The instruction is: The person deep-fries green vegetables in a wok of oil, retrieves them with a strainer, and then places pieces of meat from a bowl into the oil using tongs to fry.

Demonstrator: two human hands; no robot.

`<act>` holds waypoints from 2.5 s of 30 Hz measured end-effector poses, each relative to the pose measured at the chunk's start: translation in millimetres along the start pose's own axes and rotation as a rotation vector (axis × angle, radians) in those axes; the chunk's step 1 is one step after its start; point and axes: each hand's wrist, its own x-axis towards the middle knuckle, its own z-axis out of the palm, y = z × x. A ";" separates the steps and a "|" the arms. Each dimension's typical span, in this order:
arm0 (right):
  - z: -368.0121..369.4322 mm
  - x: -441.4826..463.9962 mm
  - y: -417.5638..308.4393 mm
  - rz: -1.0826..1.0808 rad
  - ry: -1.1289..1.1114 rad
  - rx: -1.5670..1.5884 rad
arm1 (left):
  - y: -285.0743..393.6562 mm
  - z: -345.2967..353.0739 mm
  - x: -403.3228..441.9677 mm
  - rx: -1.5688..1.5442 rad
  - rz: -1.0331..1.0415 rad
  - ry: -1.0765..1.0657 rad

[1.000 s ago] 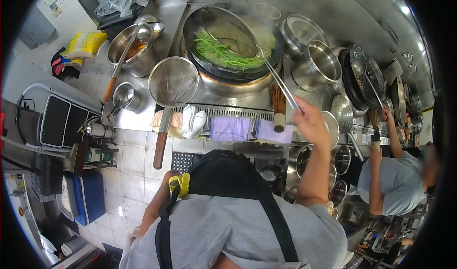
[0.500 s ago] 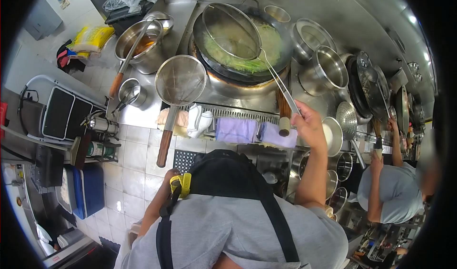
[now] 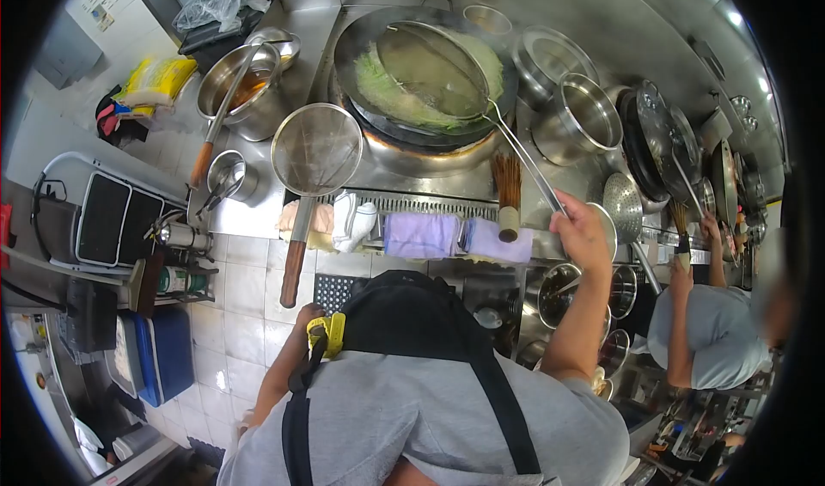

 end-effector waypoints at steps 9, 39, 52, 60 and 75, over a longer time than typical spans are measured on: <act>8.5 5.4 10.5 -0.020 0.196 0.159 | 148.3 -28.3 -23.1 0.359 0.064 -0.229; 36.5 15.0 -17.7 0.075 0.235 0.440 | 575.8 -46.6 103.6 0.825 0.980 0.446; 66.9 -0.5 -51.3 0.044 0.374 0.513 | 567.7 -56.0 124.5 0.813 1.012 0.345; 86.0 -1.1 -62.8 0.078 0.444 0.444 | 561.7 -44.6 136.5 0.747 1.051 0.345; 101.0 36.9 -39.7 0.104 0.509 0.319 | 528.7 -48.7 94.3 0.615 1.207 0.475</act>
